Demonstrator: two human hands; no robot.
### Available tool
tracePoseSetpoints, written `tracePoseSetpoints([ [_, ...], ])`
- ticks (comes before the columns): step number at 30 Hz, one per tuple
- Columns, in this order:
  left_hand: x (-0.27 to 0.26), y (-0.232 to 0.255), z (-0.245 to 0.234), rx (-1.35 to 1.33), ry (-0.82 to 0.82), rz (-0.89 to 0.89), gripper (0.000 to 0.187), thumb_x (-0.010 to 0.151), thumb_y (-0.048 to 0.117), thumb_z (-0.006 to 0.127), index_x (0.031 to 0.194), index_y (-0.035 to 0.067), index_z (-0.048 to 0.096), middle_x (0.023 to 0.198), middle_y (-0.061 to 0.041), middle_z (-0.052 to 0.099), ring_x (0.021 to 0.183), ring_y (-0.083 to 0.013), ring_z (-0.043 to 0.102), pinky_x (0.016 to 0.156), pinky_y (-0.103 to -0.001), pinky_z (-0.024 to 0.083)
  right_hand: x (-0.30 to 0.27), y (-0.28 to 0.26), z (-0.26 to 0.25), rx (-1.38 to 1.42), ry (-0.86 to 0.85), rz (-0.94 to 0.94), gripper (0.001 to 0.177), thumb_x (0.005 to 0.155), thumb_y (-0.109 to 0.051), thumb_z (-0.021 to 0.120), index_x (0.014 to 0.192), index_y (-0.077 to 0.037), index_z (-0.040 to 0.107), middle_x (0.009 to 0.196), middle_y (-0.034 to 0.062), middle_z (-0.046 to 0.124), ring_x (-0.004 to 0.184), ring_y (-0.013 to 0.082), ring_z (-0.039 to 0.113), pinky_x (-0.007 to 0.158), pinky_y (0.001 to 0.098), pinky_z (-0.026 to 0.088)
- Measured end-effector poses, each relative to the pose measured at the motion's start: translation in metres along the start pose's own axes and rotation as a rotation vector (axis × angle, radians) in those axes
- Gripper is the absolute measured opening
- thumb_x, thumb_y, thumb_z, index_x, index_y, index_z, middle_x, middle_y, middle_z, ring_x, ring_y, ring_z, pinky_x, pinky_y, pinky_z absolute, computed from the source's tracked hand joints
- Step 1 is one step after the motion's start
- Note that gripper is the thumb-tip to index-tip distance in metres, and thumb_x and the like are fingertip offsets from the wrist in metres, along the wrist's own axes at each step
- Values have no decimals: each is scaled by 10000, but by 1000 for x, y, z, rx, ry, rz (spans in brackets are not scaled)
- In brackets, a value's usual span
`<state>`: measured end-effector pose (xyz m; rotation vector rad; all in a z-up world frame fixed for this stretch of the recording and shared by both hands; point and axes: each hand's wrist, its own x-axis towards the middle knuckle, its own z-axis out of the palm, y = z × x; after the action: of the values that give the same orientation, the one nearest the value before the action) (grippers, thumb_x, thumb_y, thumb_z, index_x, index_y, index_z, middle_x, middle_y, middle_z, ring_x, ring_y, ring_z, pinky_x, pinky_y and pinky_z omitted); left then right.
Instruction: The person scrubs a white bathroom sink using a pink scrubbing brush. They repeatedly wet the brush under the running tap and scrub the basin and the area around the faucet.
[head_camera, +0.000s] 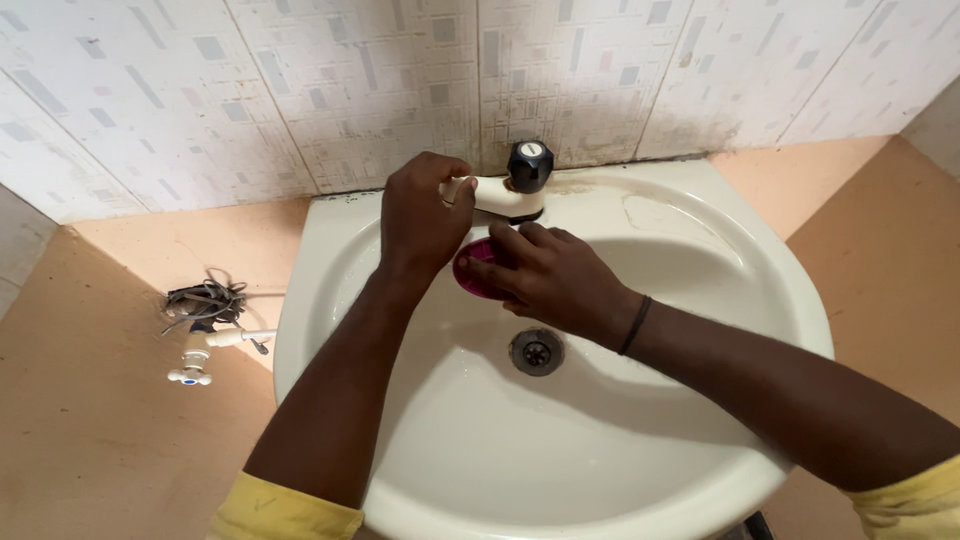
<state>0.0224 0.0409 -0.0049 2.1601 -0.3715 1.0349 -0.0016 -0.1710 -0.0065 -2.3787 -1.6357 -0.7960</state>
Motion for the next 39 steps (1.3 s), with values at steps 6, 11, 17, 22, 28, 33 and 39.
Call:
tracePoseSetpoints([
  [6, 1, -1, -2, -4, -5, 27, 123, 867, 84, 786, 969, 31, 743, 964, -130, 736, 869, -299, 721, 789, -403, 569, -3, 29, -17, 63, -284, 264, 787, 606, -293, 924, 1340, -323, 643, 1348, 58, 597, 1103, 298, 648, 845, 422, 583],
  [11, 3, 0, 0, -8, -8, 1, 121, 854, 81, 785, 956, 32, 744, 946, -129, 734, 847, -291, 720, 779, -401, 568, -23, 90, -46, 17, -501, 578, 891, 606, -440, 938, 1424, -365, 592, 1216, 79, 673, 1037, 312, 683, 889, 434, 557],
  [17, 5, 0, 0, -7, -23, -29, 94, 849, 79, 788, 918, 34, 745, 917, -132, 732, 822, -294, 714, 754, -408, 558, -23, 95, -55, -51, -697, 829, 885, 723, -492, 878, 1521, -329, 533, 1002, 112, 751, 953, 289, 734, 882, 428, 567],
  [22, 4, -3, 1, -23, -12, -18, 96, 850, 78, 787, 918, 30, 739, 920, -135, 733, 822, -291, 718, 749, -405, 564, -10, 48, -33, 27, -489, 512, 877, 640, -453, 896, 1455, -327, 597, 1133, 71, 692, 951, 292, 704, 806, 425, 575],
  [28, 3, -3, 1, -13, 0, 7, 111, 853, 85, 793, 937, 30, 745, 933, -134, 736, 834, -292, 723, 763, -401, 570, -14, 76, -30, 33, -511, 574, 845, 665, -511, 879, 1434, -306, 593, 1109, 102, 732, 937, 319, 721, 832, 429, 583],
  [33, 2, -2, 2, 10, -21, -20, 102, 856, 89, 786, 936, 39, 747, 943, -127, 738, 864, -298, 715, 789, -413, 562, -37, 118, -43, -65, -590, 884, 817, 795, -551, 790, 1522, -300, 519, 1074, 143, 760, 915, 332, 752, 848, 449, 602],
  [39, 0, -4, 5, 43, -31, -3, 96, 860, 95, 786, 929, 43, 745, 953, -124, 738, 901, -316, 693, 814, -439, 545, -34, 94, -26, -131, -394, 729, 693, 845, -494, 739, 1467, -254, 550, 1086, 139, 715, 906, 368, 710, 772, 494, 595],
])
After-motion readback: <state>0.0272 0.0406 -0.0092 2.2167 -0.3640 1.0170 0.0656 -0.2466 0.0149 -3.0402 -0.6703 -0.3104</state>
